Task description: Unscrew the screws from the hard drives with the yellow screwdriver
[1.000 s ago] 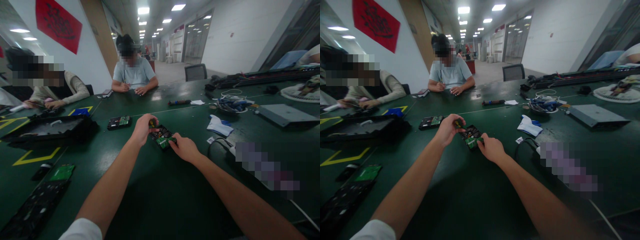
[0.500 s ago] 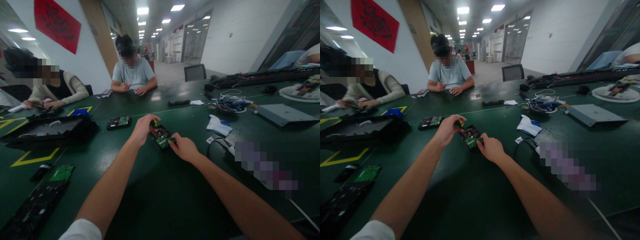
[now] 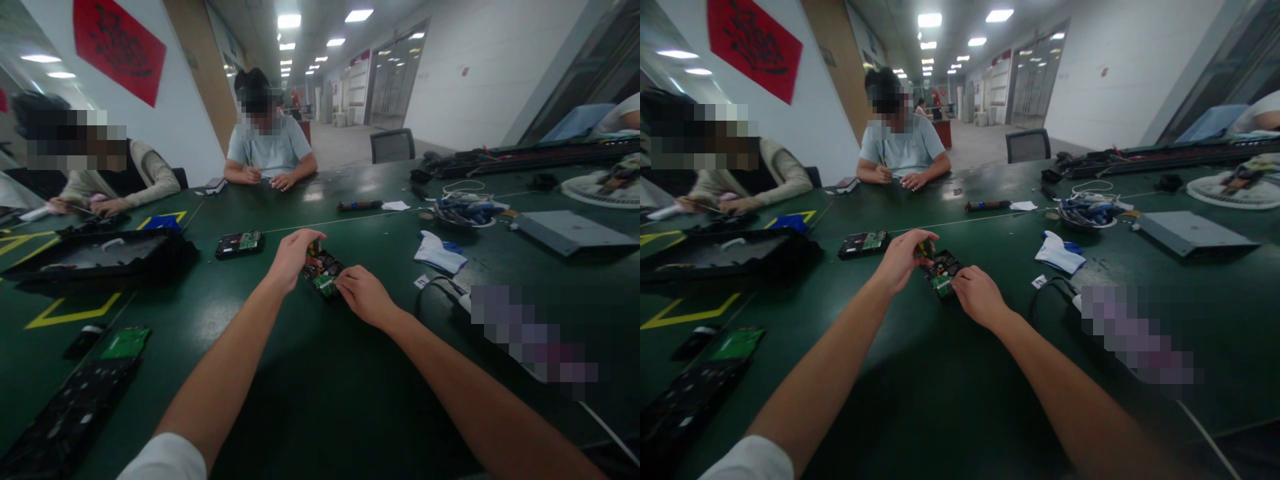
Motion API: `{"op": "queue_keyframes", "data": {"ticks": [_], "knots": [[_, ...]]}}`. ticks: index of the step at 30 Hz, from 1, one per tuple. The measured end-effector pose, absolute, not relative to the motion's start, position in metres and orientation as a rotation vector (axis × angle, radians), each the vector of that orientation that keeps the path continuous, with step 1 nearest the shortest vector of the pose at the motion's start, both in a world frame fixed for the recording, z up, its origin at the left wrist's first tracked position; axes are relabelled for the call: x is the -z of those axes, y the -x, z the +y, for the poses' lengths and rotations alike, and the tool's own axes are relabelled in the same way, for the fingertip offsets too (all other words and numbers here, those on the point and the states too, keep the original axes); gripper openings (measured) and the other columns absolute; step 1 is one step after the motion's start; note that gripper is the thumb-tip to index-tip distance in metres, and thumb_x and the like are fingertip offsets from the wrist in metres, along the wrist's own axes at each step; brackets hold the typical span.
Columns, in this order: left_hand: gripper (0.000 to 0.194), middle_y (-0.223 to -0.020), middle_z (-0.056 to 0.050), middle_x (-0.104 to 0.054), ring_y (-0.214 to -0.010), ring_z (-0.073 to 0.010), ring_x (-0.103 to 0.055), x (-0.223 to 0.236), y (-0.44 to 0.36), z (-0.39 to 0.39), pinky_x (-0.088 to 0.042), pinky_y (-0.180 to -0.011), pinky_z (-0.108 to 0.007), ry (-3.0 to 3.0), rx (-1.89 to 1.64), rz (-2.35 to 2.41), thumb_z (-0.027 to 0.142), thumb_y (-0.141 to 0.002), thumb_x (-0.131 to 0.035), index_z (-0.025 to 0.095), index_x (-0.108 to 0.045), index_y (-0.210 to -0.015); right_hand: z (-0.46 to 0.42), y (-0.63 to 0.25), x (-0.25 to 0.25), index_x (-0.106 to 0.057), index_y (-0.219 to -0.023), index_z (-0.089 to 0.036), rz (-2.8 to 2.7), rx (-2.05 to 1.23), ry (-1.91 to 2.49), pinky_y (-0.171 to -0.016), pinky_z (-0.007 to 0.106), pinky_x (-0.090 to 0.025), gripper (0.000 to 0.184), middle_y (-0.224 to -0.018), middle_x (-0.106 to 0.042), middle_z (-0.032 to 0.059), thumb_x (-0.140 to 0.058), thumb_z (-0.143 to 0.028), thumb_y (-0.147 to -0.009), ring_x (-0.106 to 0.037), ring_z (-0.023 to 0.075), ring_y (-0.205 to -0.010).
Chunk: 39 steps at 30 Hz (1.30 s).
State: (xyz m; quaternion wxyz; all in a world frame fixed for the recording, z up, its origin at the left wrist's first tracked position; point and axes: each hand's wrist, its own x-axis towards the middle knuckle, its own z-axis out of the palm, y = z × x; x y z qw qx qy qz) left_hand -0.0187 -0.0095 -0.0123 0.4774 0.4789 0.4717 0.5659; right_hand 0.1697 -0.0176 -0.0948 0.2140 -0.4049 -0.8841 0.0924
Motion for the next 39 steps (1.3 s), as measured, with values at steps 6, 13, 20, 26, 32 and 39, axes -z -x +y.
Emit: {"op": "queue_keyframes", "data": {"ticks": [6,13,20,26,32,39], "knots": [[0.013,-0.069,-0.003,-0.063,-0.068,-0.0163,-0.064,0.015,0.02,-0.003,-0.058,-0.059,-0.027,-0.822,-1.392,0.956,0.031,-0.08,-0.06,0.018,-0.057,-0.078,-0.026,-0.17,0.086,-0.073,-0.12,-0.013,-2.549,-0.233,1.1,-0.108,0.047,-0.047,0.03,-0.129,-0.069,0.015,-0.066,-0.034,-0.101,-0.058,0.0305,-0.123],[0.019,-0.077,-0.004,-0.06,-0.075,-0.0182,-0.061,0.021,0.022,-0.001,-0.053,-0.051,-0.024,-1.037,-1.465,1.064,0.036,-0.076,-0.06,0.017,-0.065,-0.076,-0.025,-0.167,0.085,-0.07,-0.128,-0.012,-2.569,-0.265,1.099,-0.112,0.046,-0.048,0.031,-0.133,-0.068,0.0162,-0.068,-0.022,-0.099,-0.06,0.0294,-0.126],[0.025,-0.074,-0.005,-0.064,-0.07,-0.0188,-0.063,0.02,0.029,-0.002,-0.044,-0.044,-0.022,-1.006,-1.373,1.033,0.04,-0.071,-0.064,0.018,-0.064,-0.083,-0.02,-0.17,0.092,-0.075,-0.122,-0.016,-2.58,-0.199,0.998,-0.107,0.048,-0.053,0.025,-0.13,-0.07,0.0148,-0.065,-0.015,-0.099,-0.062,0.0299,-0.125],[0.022,-0.071,-0.004,-0.063,-0.072,-0.0213,-0.064,0.014,0.026,-0.005,-0.05,-0.047,-0.025,-1.03,-1.375,1.068,0.038,-0.069,-0.063,0.02,-0.056,-0.079,-0.015,-0.171,0.103,-0.077,-0.121,-0.017,-2.538,-0.173,0.936,-0.112,0.047,-0.052,0.028,-0.134,-0.07,0.0154,-0.064,-0.01,-0.097,-0.063,0.0291,-0.13],[0.018,-0.085,-0.004,-0.058,-0.078,-0.0171,-0.056,0.007,0.026,-0.01,-0.058,-0.053,-0.027,-1.157,-1.388,1.142,0.033,-0.068,-0.069,0.018,-0.061,-0.074,-0.012,-0.172,0.106,-0.077,-0.123,-0.019,-2.542,-0.186,0.938,-0.111,0.046,-0.054,0.029,-0.135,-0.071,0.0131,-0.062,-0.012,-0.099,-0.065,0.0286,-0.129],[0.014,-0.074,-0.005,-0.061,-0.07,-0.0171,-0.062,0.005,0.025,-0.008,-0.057,-0.053,-0.026,-0.913,-1.297,1.041,0.028,-0.072,-0.064,0.016,-0.062,-0.078,-0.014,-0.174,0.104,-0.078,-0.119,-0.02,-2.512,-0.228,0.918,-0.108,0.048,-0.055,0.025,-0.132,-0.072,0.0136,-0.062,-0.018,-0.101,-0.067,0.0285,-0.125]]}}
